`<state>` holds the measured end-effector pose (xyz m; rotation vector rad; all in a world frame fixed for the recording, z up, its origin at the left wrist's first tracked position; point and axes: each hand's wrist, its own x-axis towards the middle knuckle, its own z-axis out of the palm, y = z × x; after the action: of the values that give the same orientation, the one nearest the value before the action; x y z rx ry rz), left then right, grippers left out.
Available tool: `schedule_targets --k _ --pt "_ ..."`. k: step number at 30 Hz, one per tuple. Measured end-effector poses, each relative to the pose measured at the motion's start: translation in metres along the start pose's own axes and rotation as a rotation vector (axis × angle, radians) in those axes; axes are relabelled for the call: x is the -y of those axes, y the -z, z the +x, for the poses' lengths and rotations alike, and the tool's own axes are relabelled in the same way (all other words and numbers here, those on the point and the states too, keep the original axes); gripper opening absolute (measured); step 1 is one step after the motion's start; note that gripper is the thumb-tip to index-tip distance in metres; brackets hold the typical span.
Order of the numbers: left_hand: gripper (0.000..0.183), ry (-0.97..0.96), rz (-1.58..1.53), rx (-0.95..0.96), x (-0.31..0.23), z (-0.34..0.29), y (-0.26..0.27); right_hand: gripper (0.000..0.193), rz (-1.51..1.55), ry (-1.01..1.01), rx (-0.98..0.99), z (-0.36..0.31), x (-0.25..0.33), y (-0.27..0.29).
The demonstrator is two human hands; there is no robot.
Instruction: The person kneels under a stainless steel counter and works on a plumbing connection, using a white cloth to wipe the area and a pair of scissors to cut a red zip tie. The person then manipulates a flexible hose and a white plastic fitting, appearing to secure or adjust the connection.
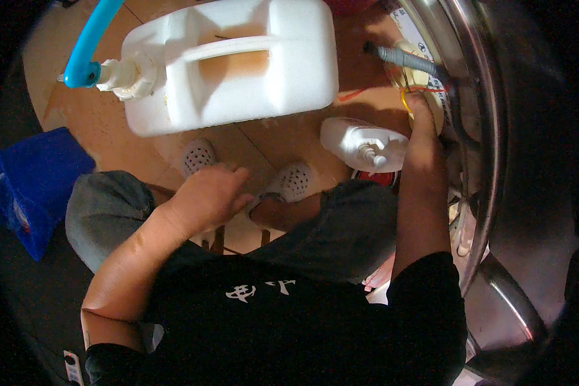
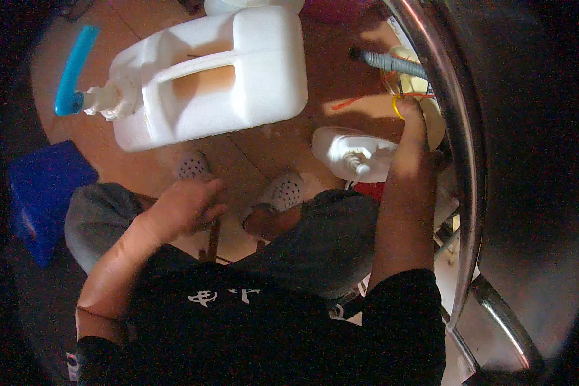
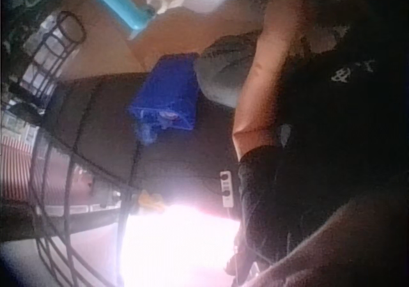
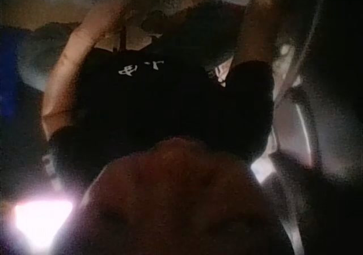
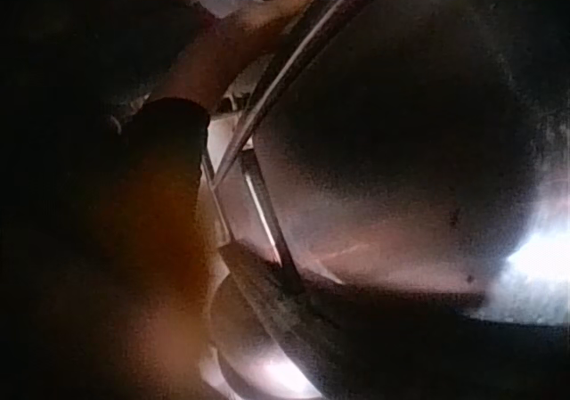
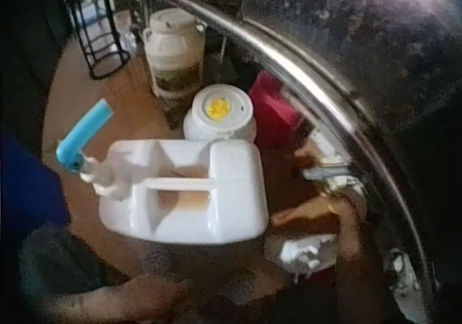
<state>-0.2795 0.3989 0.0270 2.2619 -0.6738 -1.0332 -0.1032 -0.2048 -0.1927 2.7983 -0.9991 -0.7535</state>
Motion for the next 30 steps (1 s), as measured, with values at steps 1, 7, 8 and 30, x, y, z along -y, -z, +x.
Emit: schedule_targets --k 1,7,8,30 --pt "0.031 0.008 0.004 0.008 0.001 0.001 -0.001 0.037 -0.013 0.003 0.006 0.0 -0.001 -0.005" --pt "0.032 0.015 0.026 -0.002 0.006 0.004 -0.002 0.04 -0.093 0.042 0.044 0.018 0.011 -0.019" --pt "0.032 -0.001 0.003 -0.032 0.007 0.004 -0.002 0.04 -0.101 0.049 0.044 0.023 0.015 -0.021" --pt "0.037 -0.02 -0.011 -0.025 0.01 0.006 -0.003 0.048 -0.2 0.161 -0.013 -0.01 0.032 0.001"
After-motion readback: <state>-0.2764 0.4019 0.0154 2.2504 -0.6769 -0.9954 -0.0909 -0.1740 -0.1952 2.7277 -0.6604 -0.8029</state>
